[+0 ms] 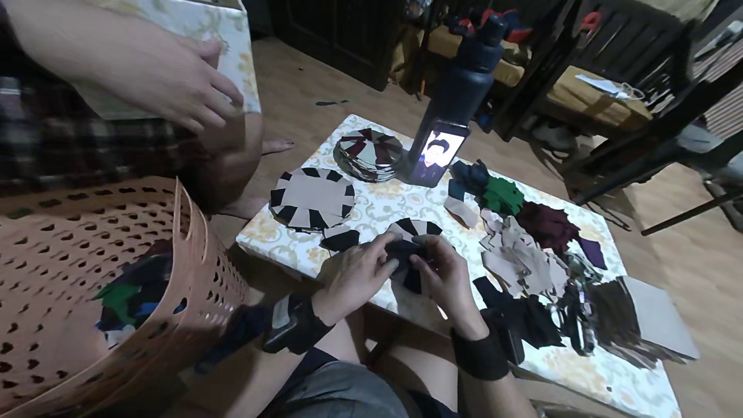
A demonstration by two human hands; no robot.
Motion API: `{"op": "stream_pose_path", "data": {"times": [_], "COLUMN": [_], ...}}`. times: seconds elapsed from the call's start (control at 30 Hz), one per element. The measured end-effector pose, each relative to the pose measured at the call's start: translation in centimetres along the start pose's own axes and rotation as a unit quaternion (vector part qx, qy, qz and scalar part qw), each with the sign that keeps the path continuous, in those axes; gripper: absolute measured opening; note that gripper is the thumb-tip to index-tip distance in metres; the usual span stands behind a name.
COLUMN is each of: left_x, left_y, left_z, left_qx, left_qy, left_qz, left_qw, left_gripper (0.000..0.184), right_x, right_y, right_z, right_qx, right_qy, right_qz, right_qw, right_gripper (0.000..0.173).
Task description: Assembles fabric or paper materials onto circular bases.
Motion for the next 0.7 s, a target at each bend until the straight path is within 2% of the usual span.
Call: {"op": "stream_pose_path", "data": {"times": [0.1,0.17,0.37,0.7], "left_x": [0.7,1.6,3.1,3.0], "left_y": [0.4,0.6,0.6,0.6], "left_z": [-0.4,-0.6,-0.4,-0.3], "left_qx": [0.045,0.020,-0.073,-0.051], "left_qy": [-0.009,-0.005,-0.011,-0.020], "left_qz": [-0.034,-0.021,0.010,-0.011], "left_qw": [0.998,1.000,0.997,0.998], "left_gripper": [0.045,0.042,0.034,0.036], "right_x": [-0.8,-1.0,-1.3,-1.6], "right_y": [0.6,0.8,0.7,0.6], "right_z": [-0.9,-1.1,-1.1,-0.9], "right_qx": [0.049,0.075,0.065,0.050], "right_qy": [0.026,0.043,0.059,0.095], "right_qz": [0.028,0.037,0.028,0.002], "right_qw": [0.998,0.996,0.996,0.994], "right_gripper": [0.023,0.025,0.022,0.022]}}
Point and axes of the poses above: each hand's wrist, its own z-axis away from the middle knuckle, its own y-axis out of the palm, x = y × z, the point moved 2 cm from there along -z, towards the middle knuckle, and after that the axes turned 15 degrees about -x, right-handed, at the moved point
